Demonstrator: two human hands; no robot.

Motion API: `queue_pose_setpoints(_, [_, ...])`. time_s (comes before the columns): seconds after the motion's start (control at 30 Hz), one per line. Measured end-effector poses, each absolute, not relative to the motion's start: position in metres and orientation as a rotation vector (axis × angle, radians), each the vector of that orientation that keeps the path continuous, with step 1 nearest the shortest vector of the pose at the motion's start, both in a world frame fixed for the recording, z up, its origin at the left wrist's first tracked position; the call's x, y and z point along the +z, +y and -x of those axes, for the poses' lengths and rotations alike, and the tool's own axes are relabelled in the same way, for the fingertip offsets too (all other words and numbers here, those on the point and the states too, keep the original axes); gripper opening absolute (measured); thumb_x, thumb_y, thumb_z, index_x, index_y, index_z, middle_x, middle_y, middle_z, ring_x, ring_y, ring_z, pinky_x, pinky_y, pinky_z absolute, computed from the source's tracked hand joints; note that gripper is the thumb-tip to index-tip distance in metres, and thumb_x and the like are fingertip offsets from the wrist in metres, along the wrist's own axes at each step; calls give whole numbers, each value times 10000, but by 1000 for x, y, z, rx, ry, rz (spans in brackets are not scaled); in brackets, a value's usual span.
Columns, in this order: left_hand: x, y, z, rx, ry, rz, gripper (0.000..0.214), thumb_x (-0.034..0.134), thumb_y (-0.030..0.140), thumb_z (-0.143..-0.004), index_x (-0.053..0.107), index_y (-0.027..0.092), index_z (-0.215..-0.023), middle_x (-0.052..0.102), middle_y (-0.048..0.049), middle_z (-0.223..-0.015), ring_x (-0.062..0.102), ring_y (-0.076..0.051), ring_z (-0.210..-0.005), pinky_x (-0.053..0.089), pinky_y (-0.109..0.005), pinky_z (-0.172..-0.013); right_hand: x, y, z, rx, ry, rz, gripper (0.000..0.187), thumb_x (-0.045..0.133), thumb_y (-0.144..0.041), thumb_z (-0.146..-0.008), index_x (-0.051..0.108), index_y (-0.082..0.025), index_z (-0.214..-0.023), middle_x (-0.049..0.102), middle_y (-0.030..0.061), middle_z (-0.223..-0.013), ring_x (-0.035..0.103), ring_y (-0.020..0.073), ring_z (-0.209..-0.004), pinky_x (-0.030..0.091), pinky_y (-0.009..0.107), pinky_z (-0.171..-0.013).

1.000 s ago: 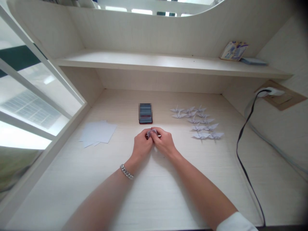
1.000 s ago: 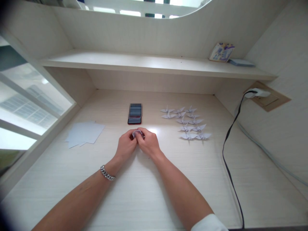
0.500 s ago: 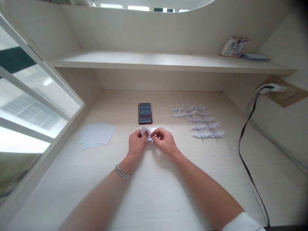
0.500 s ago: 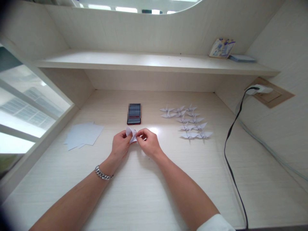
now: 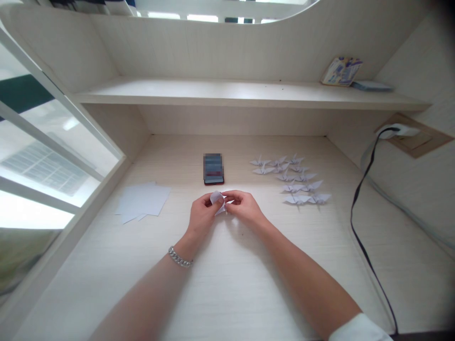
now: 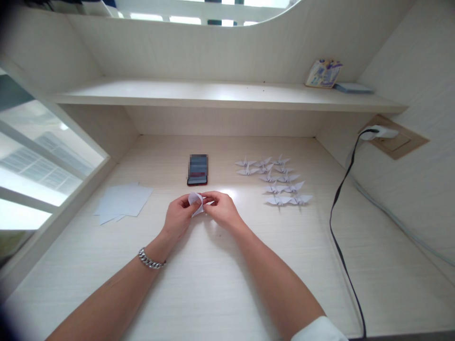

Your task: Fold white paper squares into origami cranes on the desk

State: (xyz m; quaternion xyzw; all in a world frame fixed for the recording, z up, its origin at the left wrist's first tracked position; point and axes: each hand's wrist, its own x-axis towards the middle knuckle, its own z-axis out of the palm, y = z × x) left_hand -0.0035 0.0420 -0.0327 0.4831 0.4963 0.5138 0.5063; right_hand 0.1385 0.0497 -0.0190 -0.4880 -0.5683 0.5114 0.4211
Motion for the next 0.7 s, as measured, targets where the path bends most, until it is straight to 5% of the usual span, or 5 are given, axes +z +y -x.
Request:
queue_pose_setpoints(0.23, [-35,43,5,1223,1126,-1161,329,654,377,-715,684,131,-931,695,-64,-851,618,-173,-741,488,-270,-682,-20,50,-139,1376,-1380,1102,343,622,-298,-733,680,-148,-1036,651,31,-683,519,109,-528,427,240,-523])
queue_pose_setpoints(0.7, [-37,44,4,1230,1159,-1159,317,665,342,-694,699,134,-930,710,-88,-927,637,-214,-842,487,-301,-761,-22,45,-135,1123,-1468,1224,309,642,-314,-731,691,-167,-998,707,70,-843,630,163,-659,498,278,-622])
